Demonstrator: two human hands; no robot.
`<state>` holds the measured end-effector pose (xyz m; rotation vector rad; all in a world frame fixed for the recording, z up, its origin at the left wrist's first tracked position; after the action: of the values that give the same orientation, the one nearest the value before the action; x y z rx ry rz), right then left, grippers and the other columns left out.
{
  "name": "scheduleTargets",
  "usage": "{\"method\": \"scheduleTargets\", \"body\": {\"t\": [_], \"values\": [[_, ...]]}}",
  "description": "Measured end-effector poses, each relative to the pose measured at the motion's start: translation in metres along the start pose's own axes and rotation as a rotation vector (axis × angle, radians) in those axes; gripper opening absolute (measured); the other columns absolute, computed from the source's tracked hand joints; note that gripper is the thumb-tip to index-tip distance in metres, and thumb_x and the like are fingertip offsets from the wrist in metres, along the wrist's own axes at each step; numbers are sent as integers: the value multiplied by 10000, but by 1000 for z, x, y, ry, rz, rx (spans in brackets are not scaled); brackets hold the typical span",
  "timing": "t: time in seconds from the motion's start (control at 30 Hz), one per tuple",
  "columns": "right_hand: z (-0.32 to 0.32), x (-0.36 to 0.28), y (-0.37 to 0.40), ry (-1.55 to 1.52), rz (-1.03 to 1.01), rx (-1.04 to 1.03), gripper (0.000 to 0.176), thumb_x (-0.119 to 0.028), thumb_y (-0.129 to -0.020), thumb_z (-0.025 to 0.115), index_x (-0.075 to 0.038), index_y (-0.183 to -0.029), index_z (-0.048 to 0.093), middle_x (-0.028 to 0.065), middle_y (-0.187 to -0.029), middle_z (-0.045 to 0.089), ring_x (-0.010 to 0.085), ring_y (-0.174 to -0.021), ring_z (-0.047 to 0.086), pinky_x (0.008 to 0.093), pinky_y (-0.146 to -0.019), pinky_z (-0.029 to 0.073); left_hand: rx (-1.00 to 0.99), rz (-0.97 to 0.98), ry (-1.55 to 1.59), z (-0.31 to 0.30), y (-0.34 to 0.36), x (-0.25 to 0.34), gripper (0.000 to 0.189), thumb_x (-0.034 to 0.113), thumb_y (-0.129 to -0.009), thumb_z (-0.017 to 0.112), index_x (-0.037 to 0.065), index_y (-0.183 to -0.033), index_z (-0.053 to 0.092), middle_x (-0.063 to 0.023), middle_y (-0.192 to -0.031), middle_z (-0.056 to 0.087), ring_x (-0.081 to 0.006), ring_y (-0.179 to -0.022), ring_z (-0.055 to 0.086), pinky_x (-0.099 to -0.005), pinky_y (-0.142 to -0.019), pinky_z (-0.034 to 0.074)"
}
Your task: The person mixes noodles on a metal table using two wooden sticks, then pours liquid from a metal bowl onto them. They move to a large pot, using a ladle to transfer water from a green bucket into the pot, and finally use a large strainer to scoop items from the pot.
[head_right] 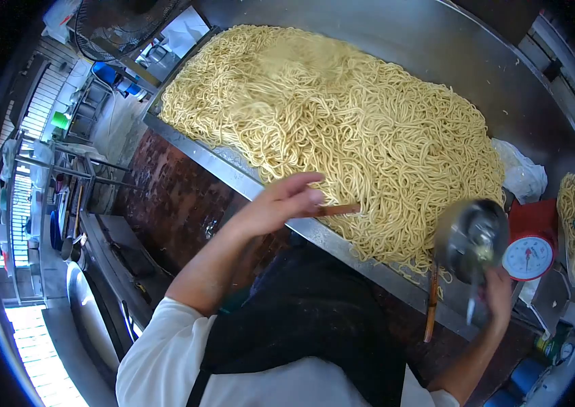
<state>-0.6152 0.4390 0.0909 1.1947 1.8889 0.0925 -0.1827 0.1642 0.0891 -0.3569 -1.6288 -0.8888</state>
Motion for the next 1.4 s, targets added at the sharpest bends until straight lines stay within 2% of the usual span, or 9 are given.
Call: {"method": "scheduleTargets", "body": {"t": [0.2,0.33,0.5,0.67,0.73,0.8,0.83,1.33,1.4], "values": [[170,-158,7,-7,-190,-441,297,-281,-943,555,-4,-990,651,25,-648,578,110,-487,525,244,-451,426,-106,-19,352,2,-34,14,854,429,-869,709,38,-1497,283,-152,-1204,583,-204,-1072,587,-331,-851,509],[269,-225,23,0,-305,-536,474,-473,-989,489,-26,-922,629,42,-637,595,117,-509,563,241,-449,418,261,82,51,-85,-34,3,746,203,-840,634,6,-1474,294,-154,-1224,563,-215,-1057,578,-307,-790,498],[358,-263,69,-65,47,-730,637,-606,-993,350,-23,-1047,601,58,-717,637,167,-568,617,256,-495,466,448,225,195,-177,-52,-54,692,73,-812,510,-21,-1465,300,-134,-1262,545,-198,-1124,533,-286,-928,439],[418,-277,77,-265,113,-912,447,-475,-998,472,-53,-1043,611,50,-785,672,190,-687,650,301,-572,470,549,291,133,-211,-49,-57,694,42,-801,480,-53,-1461,286,-172,-1346,496,-221,-1183,511,-292,-984,417],[421,-281,69,-287,148,-859,364,-388,-991,515,-42,-1003,627,93,-747,654,258,-690,638,387,-608,463,542,267,188,-223,-48,-55,695,34,-799,469,-62,-1461,282,-187,-1372,477,-234,-1203,505,-301,-1004,410],[406,-300,58,218,-677,-359,355,-350,-978,520,-16,-929,630,164,-734,621,338,-710,618,447,-659,452,574,273,178,-240,-51,-54,675,46,-820,475,-104,-1443,260,-231,-1360,490,-260,-1254,494,-319,-1059,378],[395,-311,61,250,-712,-281,339,-320,-959,537,-1,-879,621,221,-759,598,383,-724,601,449,-676,453,570,276,147,-252,-58,-59,673,72,-813,488,-89,-1438,294,-251,-1349,505,-290,-1249,512,-332,-1062,381],[357,-362,49,678,-680,-451,313,-235,-881,581,-38,-1099,689,202,-975,687,375,-893,649,417,-798,509,670,519,-530,-276,-56,28,769,-65,-728,451,5,-1476,283,-270,-1348,470,-365,-1263,500,-399,-1092,378],[366,-375,50,726,-610,-506,329,-182,-862,592,-20,-1132,686,173,-941,708,272,-863,674,356,-798,513,634,547,-542,-263,-55,40,819,-79,-715,488,26,-1492,252,-275,-1356,451,-393,-1271,481,-423,-1080,392]]}}
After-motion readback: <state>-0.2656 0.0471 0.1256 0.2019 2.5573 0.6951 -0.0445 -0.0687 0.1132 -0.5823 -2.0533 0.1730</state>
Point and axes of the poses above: each hand's wrist, its own y-axis away from the middle knuckle, its own z-axis out of the palm, x = y × z, the point moved 3 cm from there along -y, towards the middle knuckle
